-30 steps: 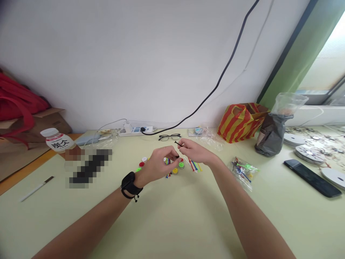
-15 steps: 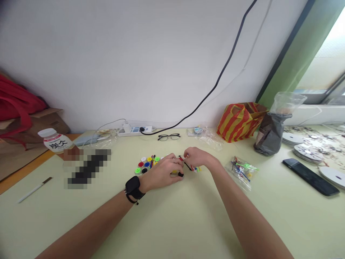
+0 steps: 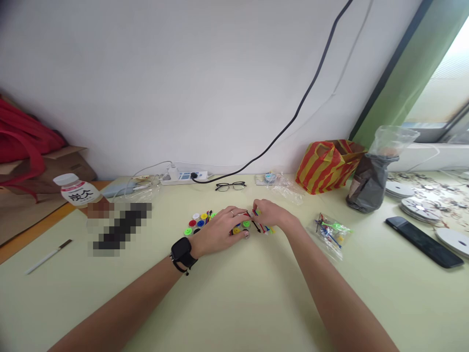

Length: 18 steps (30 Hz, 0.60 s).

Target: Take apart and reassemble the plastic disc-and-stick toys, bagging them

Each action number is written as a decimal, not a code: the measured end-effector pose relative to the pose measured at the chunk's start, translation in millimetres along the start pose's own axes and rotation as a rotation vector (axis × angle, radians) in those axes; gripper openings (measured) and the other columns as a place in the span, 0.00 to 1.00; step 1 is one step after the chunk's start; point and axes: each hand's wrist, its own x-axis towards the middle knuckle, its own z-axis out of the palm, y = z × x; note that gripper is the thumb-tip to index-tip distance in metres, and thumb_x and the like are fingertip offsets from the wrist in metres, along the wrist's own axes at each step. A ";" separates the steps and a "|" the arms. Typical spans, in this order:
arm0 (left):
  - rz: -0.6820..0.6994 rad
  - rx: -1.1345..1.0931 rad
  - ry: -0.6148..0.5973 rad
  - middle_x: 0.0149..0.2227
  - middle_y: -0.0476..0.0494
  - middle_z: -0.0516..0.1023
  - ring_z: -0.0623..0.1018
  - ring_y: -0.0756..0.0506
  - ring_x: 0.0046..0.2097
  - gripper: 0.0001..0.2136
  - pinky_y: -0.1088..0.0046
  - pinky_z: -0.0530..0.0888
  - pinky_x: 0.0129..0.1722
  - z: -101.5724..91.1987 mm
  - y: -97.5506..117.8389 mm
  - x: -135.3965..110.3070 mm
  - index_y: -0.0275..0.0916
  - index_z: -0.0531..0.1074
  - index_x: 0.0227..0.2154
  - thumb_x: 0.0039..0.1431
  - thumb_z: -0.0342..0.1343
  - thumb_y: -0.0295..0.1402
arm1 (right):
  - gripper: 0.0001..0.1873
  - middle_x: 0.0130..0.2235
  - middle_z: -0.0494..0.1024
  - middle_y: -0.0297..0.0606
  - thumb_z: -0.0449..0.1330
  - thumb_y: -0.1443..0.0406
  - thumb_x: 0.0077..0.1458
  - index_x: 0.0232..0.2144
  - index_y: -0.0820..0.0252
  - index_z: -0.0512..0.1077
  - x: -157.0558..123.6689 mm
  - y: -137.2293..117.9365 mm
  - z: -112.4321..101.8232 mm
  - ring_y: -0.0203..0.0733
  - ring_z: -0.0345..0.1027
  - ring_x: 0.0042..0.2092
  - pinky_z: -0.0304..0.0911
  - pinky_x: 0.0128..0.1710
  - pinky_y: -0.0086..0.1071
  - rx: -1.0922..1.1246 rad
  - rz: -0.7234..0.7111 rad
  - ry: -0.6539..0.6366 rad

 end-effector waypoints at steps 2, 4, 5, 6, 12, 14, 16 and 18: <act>0.020 -0.008 -0.013 0.56 0.44 0.76 0.72 0.39 0.59 0.13 0.58 0.70 0.60 -0.9 -1.3 0.0 0.46 0.73 0.55 0.71 0.54 0.38 | 0.16 0.45 0.78 0.43 0.64 0.59 0.58 0.46 0.56 0.68 0.5 -1.6 0.8 0.45 0.73 0.43 0.63 0.36 0.31 0.006 -0.012 -0.004; 0.039 -0.013 -0.029 0.54 0.44 0.77 0.74 0.39 0.58 0.12 0.59 0.72 0.58 -0.5 -1.9 0.0 0.46 0.74 0.53 0.72 0.52 0.37 | 0.18 0.43 0.78 0.42 0.64 0.61 0.57 0.48 0.56 0.66 1.0 -3.2 1.9 0.44 0.73 0.41 0.62 0.34 0.30 0.015 -0.025 -0.013; 0.043 -0.016 -0.034 0.53 0.43 0.77 0.75 0.39 0.57 0.12 0.59 0.72 0.57 0.0 -2.0 0.0 0.46 0.74 0.53 0.72 0.51 0.37 | 0.18 0.43 0.78 0.41 0.63 0.62 0.57 0.48 0.56 0.66 1.1 -4.1 2.4 0.44 0.73 0.40 0.62 0.34 0.30 0.020 -0.035 -0.019; 0.043 -0.021 -0.037 0.53 0.43 0.77 0.76 0.40 0.56 0.12 0.60 0.73 0.56 0.5 -2.0 0.1 0.46 0.74 0.52 0.73 0.50 0.37 | 0.16 0.42 0.78 0.40 0.63 0.64 0.57 0.47 0.56 0.66 1.1 -5.0 3.0 0.43 0.72 0.40 0.62 0.33 0.29 0.024 -0.045 -0.025; 0.013 -0.045 -0.049 0.53 0.44 0.77 0.77 0.40 0.54 0.10 0.61 0.74 0.55 0.3 -0.2 0.2 0.45 0.75 0.49 0.72 0.51 0.37 | 0.07 0.42 0.78 0.40 0.63 0.68 0.55 0.36 0.56 0.68 0.6 -8.6 4.6 0.42 0.72 0.39 0.60 0.33 0.29 0.025 -0.070 -0.055; 0.011 -0.051 -0.052 0.53 0.44 0.77 0.77 0.40 0.54 0.10 0.61 0.74 0.54 -0.5 0.5 0.3 0.45 0.75 0.49 0.73 0.50 0.37 | 0.07 0.41 0.78 0.39 0.63 0.69 0.54 0.35 0.56 0.69 0.6 -9.0 4.4 0.41 0.72 0.38 0.60 0.33 0.29 0.031 -0.069 -0.078; 0.011 -0.054 -0.050 0.53 0.44 0.77 0.77 0.40 0.54 0.10 0.61 0.74 0.54 -1.0 1.1 0.4 0.44 0.75 0.48 0.73 0.50 0.37 | 0.07 0.41 0.79 0.39 0.63 0.69 0.53 0.34 0.56 0.69 0.2 -9.5 3.3 0.41 0.73 0.38 0.60 0.33 0.28 0.040 -0.067 -0.098; 0.007 -0.050 -0.050 0.53 0.43 0.77 0.77 0.40 0.54 0.10 0.61 0.74 0.54 -1.3 1.8 0.5 0.44 0.75 0.48 0.73 0.49 0.37 | 0.06 0.42 0.79 0.39 0.63 0.69 0.54 0.34 0.56 0.69 -0.9 -10.4 1.4 0.41 0.73 0.37 0.60 0.32 0.28 0.055 -0.060 -0.114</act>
